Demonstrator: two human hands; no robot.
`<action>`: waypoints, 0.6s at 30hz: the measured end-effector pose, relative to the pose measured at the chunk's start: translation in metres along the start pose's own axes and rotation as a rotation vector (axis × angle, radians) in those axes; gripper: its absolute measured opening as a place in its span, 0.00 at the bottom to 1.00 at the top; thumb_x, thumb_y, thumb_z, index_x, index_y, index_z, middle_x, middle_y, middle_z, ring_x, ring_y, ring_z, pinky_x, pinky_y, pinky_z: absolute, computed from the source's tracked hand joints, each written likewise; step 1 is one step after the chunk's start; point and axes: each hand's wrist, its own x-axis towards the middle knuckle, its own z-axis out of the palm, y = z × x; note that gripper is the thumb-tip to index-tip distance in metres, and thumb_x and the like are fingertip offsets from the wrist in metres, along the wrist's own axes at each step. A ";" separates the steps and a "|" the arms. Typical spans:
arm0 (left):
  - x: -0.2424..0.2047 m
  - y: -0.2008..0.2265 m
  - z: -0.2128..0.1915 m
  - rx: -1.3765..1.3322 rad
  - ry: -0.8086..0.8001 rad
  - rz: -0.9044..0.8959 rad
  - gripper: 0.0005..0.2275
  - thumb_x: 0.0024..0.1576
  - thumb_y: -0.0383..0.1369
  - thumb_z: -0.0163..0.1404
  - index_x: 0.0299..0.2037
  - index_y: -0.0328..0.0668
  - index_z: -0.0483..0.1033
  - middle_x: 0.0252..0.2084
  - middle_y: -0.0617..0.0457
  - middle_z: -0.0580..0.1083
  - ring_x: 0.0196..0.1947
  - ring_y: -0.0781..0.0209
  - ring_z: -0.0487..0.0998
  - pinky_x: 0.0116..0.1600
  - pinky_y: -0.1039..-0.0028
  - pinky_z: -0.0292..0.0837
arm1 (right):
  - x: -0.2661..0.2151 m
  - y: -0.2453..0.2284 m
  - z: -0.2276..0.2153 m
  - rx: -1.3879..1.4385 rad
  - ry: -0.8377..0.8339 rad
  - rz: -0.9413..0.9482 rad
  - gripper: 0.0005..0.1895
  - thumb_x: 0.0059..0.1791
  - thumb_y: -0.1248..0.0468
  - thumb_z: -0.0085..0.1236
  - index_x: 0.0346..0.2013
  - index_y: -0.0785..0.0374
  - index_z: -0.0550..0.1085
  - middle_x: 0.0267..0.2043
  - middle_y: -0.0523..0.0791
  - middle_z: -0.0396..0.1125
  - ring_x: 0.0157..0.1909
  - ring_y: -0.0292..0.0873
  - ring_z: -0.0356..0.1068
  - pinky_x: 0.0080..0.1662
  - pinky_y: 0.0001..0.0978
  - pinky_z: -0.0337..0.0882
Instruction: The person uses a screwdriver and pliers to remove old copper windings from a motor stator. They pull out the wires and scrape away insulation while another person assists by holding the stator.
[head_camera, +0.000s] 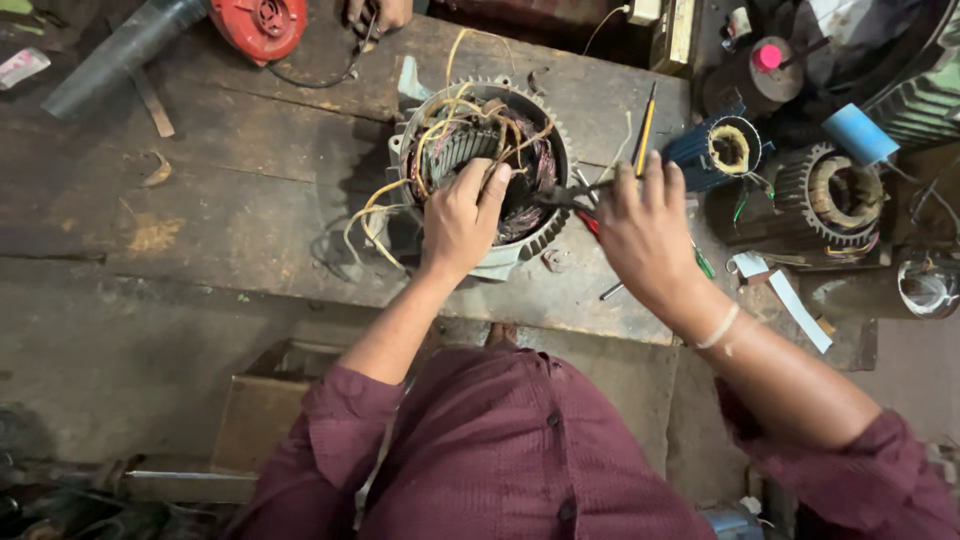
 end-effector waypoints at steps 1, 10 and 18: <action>0.000 0.000 0.000 0.005 0.002 0.013 0.10 0.68 0.37 0.48 0.40 0.37 0.73 0.34 0.41 0.77 0.36 0.38 0.79 0.38 0.56 0.72 | 0.007 -0.005 -0.001 -0.044 -0.016 -0.008 0.16 0.50 0.60 0.48 0.43 0.69 0.77 0.60 0.59 0.66 0.65 0.68 0.63 0.65 0.63 0.58; -0.001 -0.001 -0.001 0.015 0.003 -0.023 0.10 0.67 0.38 0.47 0.41 0.39 0.74 0.35 0.43 0.78 0.34 0.40 0.80 0.37 0.57 0.73 | 0.039 -0.043 -0.023 -0.408 -0.255 -0.034 0.24 0.49 0.58 0.47 0.49 0.75 0.78 0.55 0.65 0.67 0.61 0.77 0.61 0.57 0.75 0.57; 0.000 -0.001 0.000 -0.003 -0.009 -0.007 0.11 0.68 0.39 0.47 0.42 0.39 0.74 0.35 0.44 0.78 0.34 0.40 0.80 0.36 0.59 0.73 | 0.039 -0.043 -0.013 -0.433 -0.240 0.048 0.25 0.49 0.57 0.47 0.49 0.75 0.78 0.56 0.64 0.66 0.63 0.77 0.59 0.58 0.74 0.58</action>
